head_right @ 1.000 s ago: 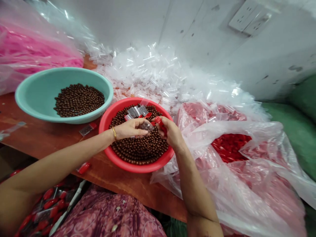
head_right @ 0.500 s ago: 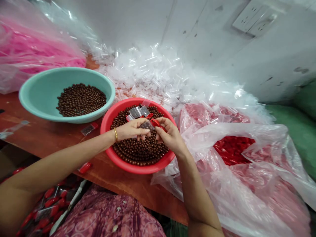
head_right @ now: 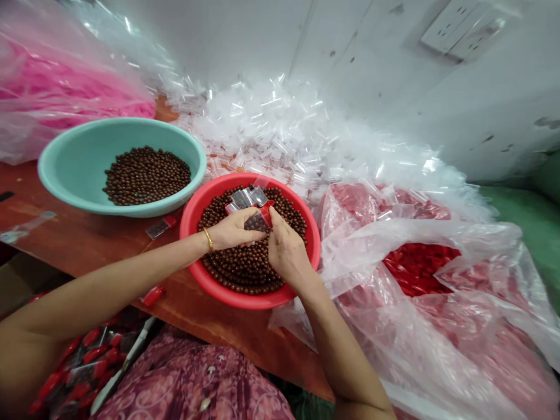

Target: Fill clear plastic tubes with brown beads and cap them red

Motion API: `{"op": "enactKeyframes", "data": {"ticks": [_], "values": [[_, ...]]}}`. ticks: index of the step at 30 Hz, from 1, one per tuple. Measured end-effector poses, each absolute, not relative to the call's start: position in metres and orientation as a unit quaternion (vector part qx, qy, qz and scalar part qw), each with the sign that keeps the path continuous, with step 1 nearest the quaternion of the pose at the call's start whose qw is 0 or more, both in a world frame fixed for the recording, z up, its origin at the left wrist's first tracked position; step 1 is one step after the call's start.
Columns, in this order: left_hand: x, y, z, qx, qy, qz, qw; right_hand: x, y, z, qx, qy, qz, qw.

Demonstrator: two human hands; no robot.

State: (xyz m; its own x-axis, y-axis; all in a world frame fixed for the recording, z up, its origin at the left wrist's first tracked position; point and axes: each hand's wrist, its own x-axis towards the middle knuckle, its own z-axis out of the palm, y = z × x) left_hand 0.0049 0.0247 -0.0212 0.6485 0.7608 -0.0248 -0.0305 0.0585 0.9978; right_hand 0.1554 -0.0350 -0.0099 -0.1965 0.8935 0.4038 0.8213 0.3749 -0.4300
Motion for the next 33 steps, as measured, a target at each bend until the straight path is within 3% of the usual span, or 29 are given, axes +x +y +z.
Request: {"op": "enactKeyframes", "data": {"ticks": [6,15,18,24,26,33], "values": [[0.008,0.025,-0.026,0.676,0.283,0.327,0.596,0.156,-0.045,0.001,-0.589,-0.694,0.22,0.35],[0.0,0.021,-0.016,0.779,0.338,0.27,0.454,0.151,-0.05,-0.012,-0.562,-0.726,0.158,0.362],[0.003,0.02,-0.011,0.802,0.345,0.245,0.421,0.158,-0.046,-0.002,-0.57,-0.712,0.2,0.357],[0.005,0.016,-0.008,0.826,0.309,0.221,0.415,0.146,-0.03,-0.001,-0.556,-0.533,0.314,0.556],[0.004,0.014,-0.008,0.843,0.292,0.2,0.404,0.137,-0.022,-0.004,-0.542,-0.509,0.324,0.585],[0.001,0.009,-0.007,0.902,0.31,0.129,0.271,0.125,-0.004,-0.008,-0.589,-0.528,0.44,0.426]]}}
